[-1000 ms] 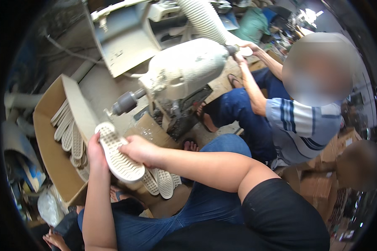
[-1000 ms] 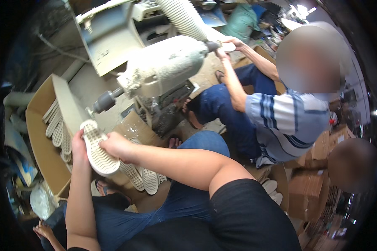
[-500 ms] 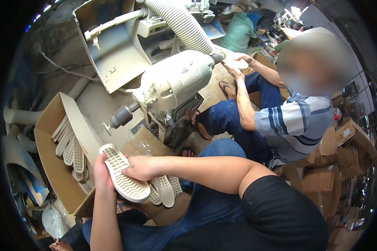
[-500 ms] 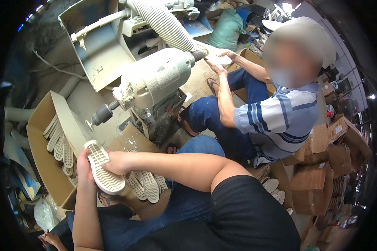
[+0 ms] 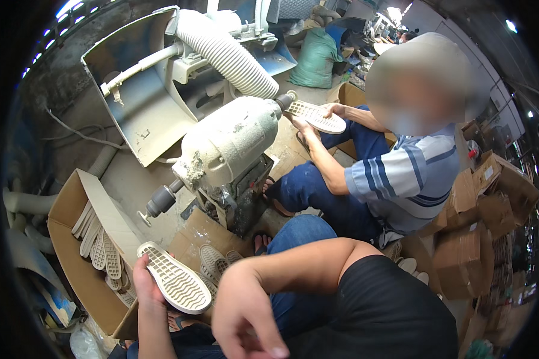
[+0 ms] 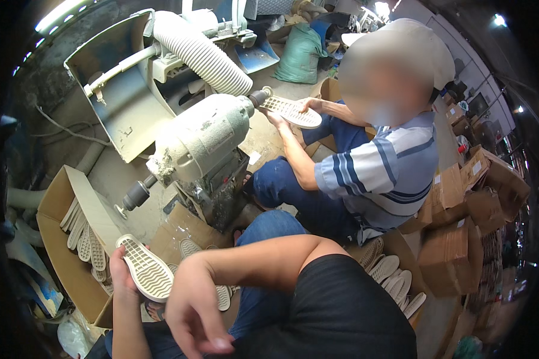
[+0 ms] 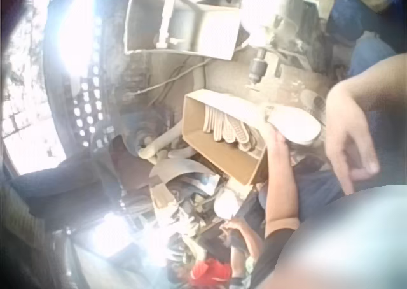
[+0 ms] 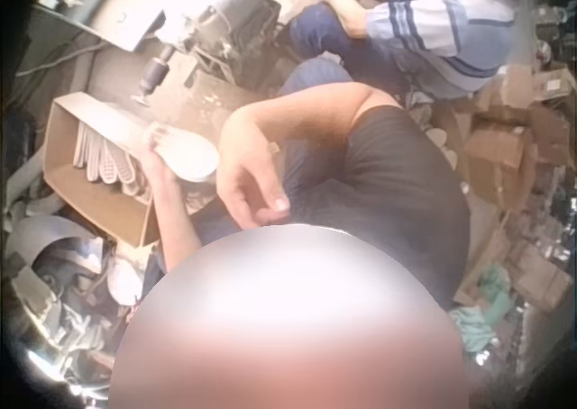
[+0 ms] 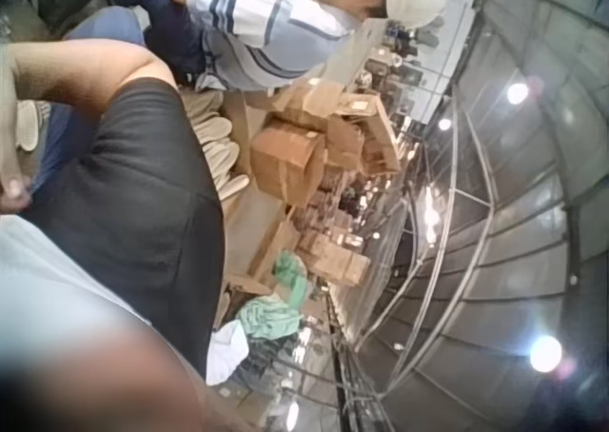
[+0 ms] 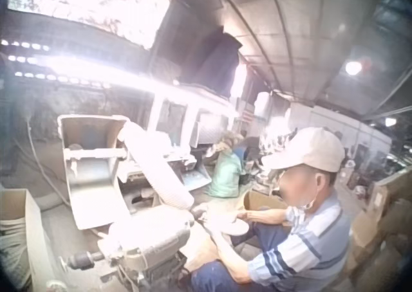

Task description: The person sits on the floor and repeatedly presses white shoe soles against a rotating grinding wheel to smooth the edges. They handle the soles one at a time, rotating them to grind different sides, and place finished soles into a nearby cardboard box.

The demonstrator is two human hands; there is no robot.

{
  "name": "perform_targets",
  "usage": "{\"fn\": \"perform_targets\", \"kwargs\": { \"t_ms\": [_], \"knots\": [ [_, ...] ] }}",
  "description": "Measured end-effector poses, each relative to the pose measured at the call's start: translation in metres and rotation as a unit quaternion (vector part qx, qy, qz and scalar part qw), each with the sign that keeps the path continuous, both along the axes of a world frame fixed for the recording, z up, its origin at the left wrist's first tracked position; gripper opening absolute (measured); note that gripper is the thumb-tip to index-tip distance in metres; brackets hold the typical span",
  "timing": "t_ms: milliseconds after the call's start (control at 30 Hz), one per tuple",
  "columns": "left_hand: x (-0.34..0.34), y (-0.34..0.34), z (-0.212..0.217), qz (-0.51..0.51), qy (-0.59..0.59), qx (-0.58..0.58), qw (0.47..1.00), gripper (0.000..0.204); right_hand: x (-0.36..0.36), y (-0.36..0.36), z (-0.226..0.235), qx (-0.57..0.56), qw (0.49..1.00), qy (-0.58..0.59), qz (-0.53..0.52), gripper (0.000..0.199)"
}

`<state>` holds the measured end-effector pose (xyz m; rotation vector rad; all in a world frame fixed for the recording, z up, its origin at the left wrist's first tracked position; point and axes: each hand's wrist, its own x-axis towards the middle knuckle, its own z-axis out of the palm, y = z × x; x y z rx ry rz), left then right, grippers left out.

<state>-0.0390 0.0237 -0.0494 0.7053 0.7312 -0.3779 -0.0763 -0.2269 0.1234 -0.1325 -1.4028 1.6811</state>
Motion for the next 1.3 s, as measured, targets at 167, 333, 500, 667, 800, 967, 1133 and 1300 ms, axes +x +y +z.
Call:
{"fn": "perform_targets", "kwargs": {
  "t_ms": [167, 333, 500, 667, 800, 967, 1133, 1300],
  "knots": [
    [-0.003, -0.003, 0.003, -0.023, -0.012, -0.008, 1.0, 0.048, 0.039, -0.03, -0.018, -0.093, 0.968, 0.067, -0.222, 0.057],
    [-0.005, -0.005, 0.008, -0.001, -0.03, 0.001, 1.0, 0.05, 0.052, -0.056, 0.004, 0.044, 0.93, 0.174, -0.322, 0.065],
    [-0.004, -0.004, 0.01, 0.001, -0.024, 0.031, 0.999, 0.051, 0.064, -0.066, 0.007, 0.151, 0.918, 0.213, -0.298, 0.061],
    [-0.005, -0.005, 0.01, 0.022, -0.034, 0.007, 0.999, 0.052, 0.074, -0.079, 0.003, -0.066, 0.92, 0.036, -0.384, 0.048],
    [-0.001, -0.006, 0.008, 0.004, -0.015, 0.035, 0.999, 0.051, 0.074, -0.059, -0.013, -0.337, 0.747, -0.374, -0.434, 0.049],
    [0.001, -0.008, 0.006, -0.008, -0.018, 0.0, 1.0, 0.053, 0.06, -0.018, -0.049, -0.406, 0.597, -0.512, -0.465, 0.071],
    [0.001, -0.016, 0.016, -0.02, -0.026, -0.031, 0.999, 0.057, 0.043, 0.01, -0.065, -0.424, 0.626, -0.411, -0.509, 0.089],
    [0.005, -0.024, 0.031, 0.003, -0.064, -0.054, 0.996, 0.065, 0.041, 0.013, -0.076, -0.466, 0.695, -0.144, -0.529, 0.08]
  ]
}}
